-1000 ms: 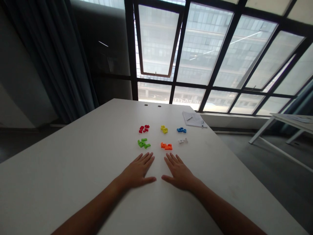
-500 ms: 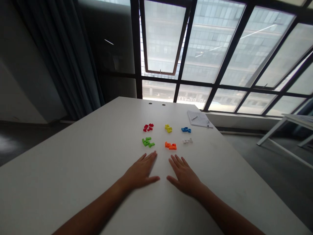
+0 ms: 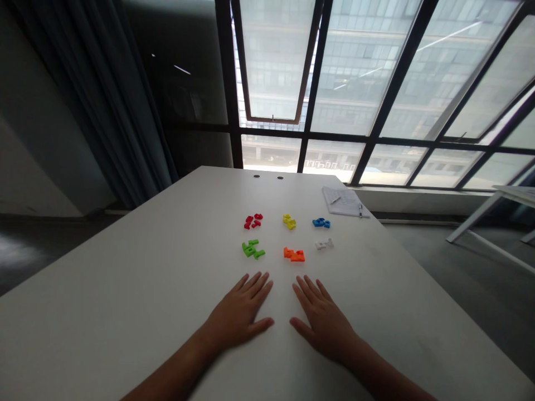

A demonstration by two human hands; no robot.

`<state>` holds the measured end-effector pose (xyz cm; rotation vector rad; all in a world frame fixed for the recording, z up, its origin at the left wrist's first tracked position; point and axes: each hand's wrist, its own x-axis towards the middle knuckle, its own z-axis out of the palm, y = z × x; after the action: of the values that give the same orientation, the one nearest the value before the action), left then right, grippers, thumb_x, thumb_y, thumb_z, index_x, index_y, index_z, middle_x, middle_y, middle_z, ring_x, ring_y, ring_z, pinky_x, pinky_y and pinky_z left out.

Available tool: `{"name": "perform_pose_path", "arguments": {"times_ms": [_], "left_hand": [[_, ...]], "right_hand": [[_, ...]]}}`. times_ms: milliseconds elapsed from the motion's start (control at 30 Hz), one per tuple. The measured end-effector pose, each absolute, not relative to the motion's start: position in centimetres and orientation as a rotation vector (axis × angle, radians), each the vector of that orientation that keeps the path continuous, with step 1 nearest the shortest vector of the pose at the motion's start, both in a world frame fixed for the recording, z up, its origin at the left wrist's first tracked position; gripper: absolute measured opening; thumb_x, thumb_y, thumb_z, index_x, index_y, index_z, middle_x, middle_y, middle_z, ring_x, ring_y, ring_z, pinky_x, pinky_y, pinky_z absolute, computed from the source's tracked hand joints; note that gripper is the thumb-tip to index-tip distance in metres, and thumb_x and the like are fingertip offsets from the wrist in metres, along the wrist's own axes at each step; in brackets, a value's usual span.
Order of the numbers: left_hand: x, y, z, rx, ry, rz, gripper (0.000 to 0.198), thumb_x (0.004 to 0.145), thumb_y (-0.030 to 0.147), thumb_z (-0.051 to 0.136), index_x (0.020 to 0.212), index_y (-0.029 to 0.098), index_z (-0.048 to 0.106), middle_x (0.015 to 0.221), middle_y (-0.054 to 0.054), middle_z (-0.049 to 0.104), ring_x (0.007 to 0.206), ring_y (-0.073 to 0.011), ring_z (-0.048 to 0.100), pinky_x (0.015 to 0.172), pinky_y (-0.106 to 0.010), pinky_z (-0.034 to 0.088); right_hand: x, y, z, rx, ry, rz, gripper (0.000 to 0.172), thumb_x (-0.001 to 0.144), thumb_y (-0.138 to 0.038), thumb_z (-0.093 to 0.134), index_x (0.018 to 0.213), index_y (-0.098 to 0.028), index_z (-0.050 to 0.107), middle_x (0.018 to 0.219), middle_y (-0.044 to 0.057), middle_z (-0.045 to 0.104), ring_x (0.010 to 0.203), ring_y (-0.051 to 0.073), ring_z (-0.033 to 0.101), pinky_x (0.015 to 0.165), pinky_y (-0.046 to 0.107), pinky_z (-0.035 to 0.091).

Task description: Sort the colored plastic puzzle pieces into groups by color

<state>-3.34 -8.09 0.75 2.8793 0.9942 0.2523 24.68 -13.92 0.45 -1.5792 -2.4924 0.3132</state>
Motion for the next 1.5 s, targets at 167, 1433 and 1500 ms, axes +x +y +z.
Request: {"name": "perform_pose_path", "arguments": {"times_ms": [167,1433,1500], "left_hand": [[-3.4,-8.0,0.9,2.866,0.973,0.207,0.084,0.099,0.07,0.037,0.165,0.026,0.011,0.168,-0.012,0.018,0.154,-0.0338,0.023,0.126,-0.055,0.02],[8.4,19.4,1.2,2.543,1.286,0.325,0.076,0.084,0.044,0.066,0.153,0.02,0.044,0.161,-0.015,0.039,0.145,-0.035,0.04,0.119,-0.044,0.032],[8.4,18.3,1.8,2.6,1.179,0.301,0.071,0.081,0.041,0.067,0.148,0.024,0.051,0.155,-0.011,0.048,0.137,-0.033,0.05,0.114,-0.041,0.039]], "right_hand": [[24.5,-13.9,0.9,-1.592,-2.445,0.343,0.072,0.102,-0.058,0.049,0.16,-0.017,0.035,0.166,0.011,0.021,0.155,0.032,0.015,0.128,0.055,0.012],[29.7,15.4,0.7,-1.802,-2.189,0.504,0.066,0.105,-0.044,0.045,0.162,-0.017,0.026,0.163,0.014,0.032,0.15,0.032,0.03,0.122,0.057,0.021],[29.3,13.8,1.3,-1.7,-2.258,0.522,0.076,0.099,-0.041,0.056,0.163,-0.016,0.023,0.162,0.015,0.034,0.147,0.031,0.036,0.122,0.051,0.027]]}}
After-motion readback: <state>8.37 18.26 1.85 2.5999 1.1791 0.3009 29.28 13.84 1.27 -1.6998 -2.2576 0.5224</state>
